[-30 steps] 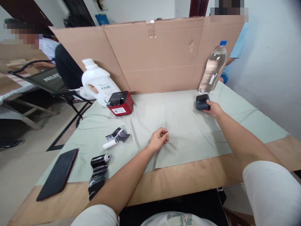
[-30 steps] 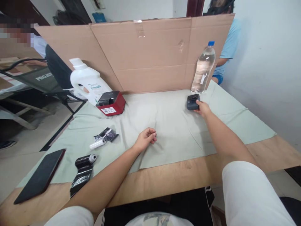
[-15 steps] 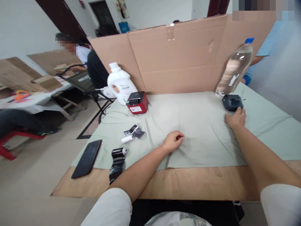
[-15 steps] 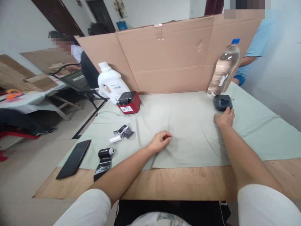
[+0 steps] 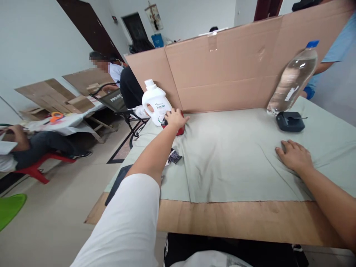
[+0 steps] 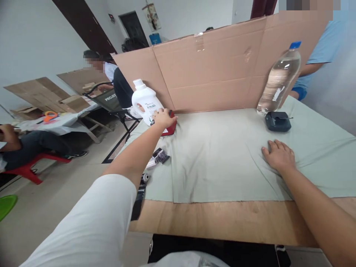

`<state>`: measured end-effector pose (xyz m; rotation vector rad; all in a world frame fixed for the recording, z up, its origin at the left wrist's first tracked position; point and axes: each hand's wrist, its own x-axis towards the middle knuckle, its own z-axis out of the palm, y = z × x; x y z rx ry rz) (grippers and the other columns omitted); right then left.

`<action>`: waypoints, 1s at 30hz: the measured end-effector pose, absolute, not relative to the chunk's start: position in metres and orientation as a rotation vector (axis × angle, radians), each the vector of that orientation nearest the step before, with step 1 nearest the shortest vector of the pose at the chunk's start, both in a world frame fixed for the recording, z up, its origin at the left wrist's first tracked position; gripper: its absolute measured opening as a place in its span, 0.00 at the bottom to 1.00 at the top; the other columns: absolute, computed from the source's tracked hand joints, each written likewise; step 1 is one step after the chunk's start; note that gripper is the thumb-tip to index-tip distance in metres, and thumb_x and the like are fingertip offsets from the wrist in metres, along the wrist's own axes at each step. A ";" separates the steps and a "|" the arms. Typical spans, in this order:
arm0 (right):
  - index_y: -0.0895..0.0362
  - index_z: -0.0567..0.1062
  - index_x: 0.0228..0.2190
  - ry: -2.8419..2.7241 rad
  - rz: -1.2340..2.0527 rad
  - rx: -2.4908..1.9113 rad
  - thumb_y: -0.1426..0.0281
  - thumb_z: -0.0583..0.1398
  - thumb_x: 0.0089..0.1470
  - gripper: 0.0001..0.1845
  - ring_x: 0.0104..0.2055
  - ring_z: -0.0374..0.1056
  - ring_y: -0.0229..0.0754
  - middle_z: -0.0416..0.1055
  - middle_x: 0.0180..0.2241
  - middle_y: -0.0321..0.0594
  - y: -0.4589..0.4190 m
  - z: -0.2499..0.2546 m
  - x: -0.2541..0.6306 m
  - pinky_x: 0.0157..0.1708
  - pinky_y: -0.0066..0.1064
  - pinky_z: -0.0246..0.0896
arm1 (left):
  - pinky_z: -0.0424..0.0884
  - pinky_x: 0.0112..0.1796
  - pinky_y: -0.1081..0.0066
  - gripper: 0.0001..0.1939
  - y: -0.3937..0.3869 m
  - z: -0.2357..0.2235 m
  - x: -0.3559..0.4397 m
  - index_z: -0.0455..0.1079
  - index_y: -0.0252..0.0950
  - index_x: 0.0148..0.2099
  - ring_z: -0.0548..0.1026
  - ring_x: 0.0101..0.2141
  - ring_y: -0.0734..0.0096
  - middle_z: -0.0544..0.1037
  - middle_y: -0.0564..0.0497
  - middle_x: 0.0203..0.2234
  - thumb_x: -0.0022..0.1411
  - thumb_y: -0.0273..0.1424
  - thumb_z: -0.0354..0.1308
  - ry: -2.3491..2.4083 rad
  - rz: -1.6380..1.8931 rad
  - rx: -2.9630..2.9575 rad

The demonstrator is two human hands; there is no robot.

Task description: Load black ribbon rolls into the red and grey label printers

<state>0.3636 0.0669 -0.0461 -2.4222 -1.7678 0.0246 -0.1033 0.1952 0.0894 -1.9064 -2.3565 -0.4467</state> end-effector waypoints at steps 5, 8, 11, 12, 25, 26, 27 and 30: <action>0.59 0.64 0.60 -1.745 0.038 -2.418 0.54 0.48 0.61 0.32 0.67 0.51 0.56 0.55 0.66 0.51 0.066 -0.044 0.361 0.64 0.49 0.47 | 0.54 0.54 0.37 0.51 0.210 0.059 -0.142 0.51 0.41 0.68 0.45 0.63 0.25 0.45 0.36 0.68 0.46 0.55 0.63 -2.751 -0.305 -1.713; 0.58 0.66 0.59 -1.728 0.010 -2.392 0.54 0.48 0.60 0.32 0.66 0.52 0.56 0.57 0.65 0.50 0.066 -0.047 0.362 0.63 0.50 0.47 | 0.57 0.54 0.40 0.44 0.203 0.046 -0.137 0.58 0.42 0.64 0.49 0.62 0.29 0.50 0.38 0.66 0.49 0.53 0.61 -2.664 -0.444 -1.676; 0.57 0.66 0.59 -1.711 0.003 -2.371 0.54 0.49 0.59 0.32 0.65 0.52 0.56 0.57 0.65 0.49 0.067 -0.050 0.364 0.62 0.51 0.47 | 0.58 0.54 0.39 0.39 0.193 0.053 -0.113 0.63 0.42 0.61 0.51 0.60 0.29 0.54 0.39 0.63 0.49 0.52 0.62 -2.631 -0.508 -1.660; 0.57 0.66 0.59 -1.706 0.006 -2.367 0.53 0.49 0.59 0.32 0.65 0.52 0.57 0.57 0.65 0.49 0.067 -0.051 0.364 0.62 0.52 0.47 | 0.57 0.54 0.39 0.38 0.188 0.058 -0.102 0.65 0.43 0.60 0.52 0.60 0.29 0.55 0.39 0.62 0.49 0.52 0.62 -2.609 -0.513 -1.697; 0.59 0.64 0.60 -1.720 0.060 -2.337 0.53 0.48 0.60 0.33 0.66 0.50 0.57 0.55 0.66 0.51 0.063 -0.046 0.363 0.63 0.52 0.45 | 0.56 0.55 0.40 0.40 0.018 0.059 0.040 0.70 0.41 0.54 0.52 0.58 0.28 0.62 0.37 0.56 0.37 0.45 0.73 -2.023 -0.759 -2.697; 0.59 0.65 0.60 -1.725 0.059 -2.336 0.53 0.48 0.60 0.33 0.66 0.50 0.57 0.55 0.65 0.51 0.063 -0.046 0.363 0.63 0.52 0.45 | 0.56 0.56 0.41 0.39 0.007 0.054 0.042 0.69 0.41 0.55 0.51 0.59 0.29 0.61 0.37 0.57 0.40 0.46 0.72 -2.007 -0.792 -2.697; 0.59 0.65 0.60 -1.729 0.058 -2.336 0.54 0.48 0.60 0.33 0.66 0.50 0.57 0.55 0.65 0.52 0.062 -0.046 0.364 0.63 0.52 0.45 | 0.56 0.56 0.42 0.38 -0.002 0.051 0.042 0.69 0.41 0.56 0.51 0.59 0.30 0.60 0.37 0.58 0.42 0.46 0.71 -2.010 -0.800 -2.683; 0.60 0.64 0.60 -1.732 0.068 -2.341 0.54 0.47 0.61 0.33 0.67 0.49 0.56 0.54 0.66 0.52 0.061 -0.046 0.363 0.64 0.52 0.44 | 0.55 0.57 0.41 0.37 -0.019 0.046 0.035 0.68 0.41 0.58 0.52 0.60 0.33 0.60 0.37 0.60 0.47 0.47 0.69 -2.040 -0.793 -2.633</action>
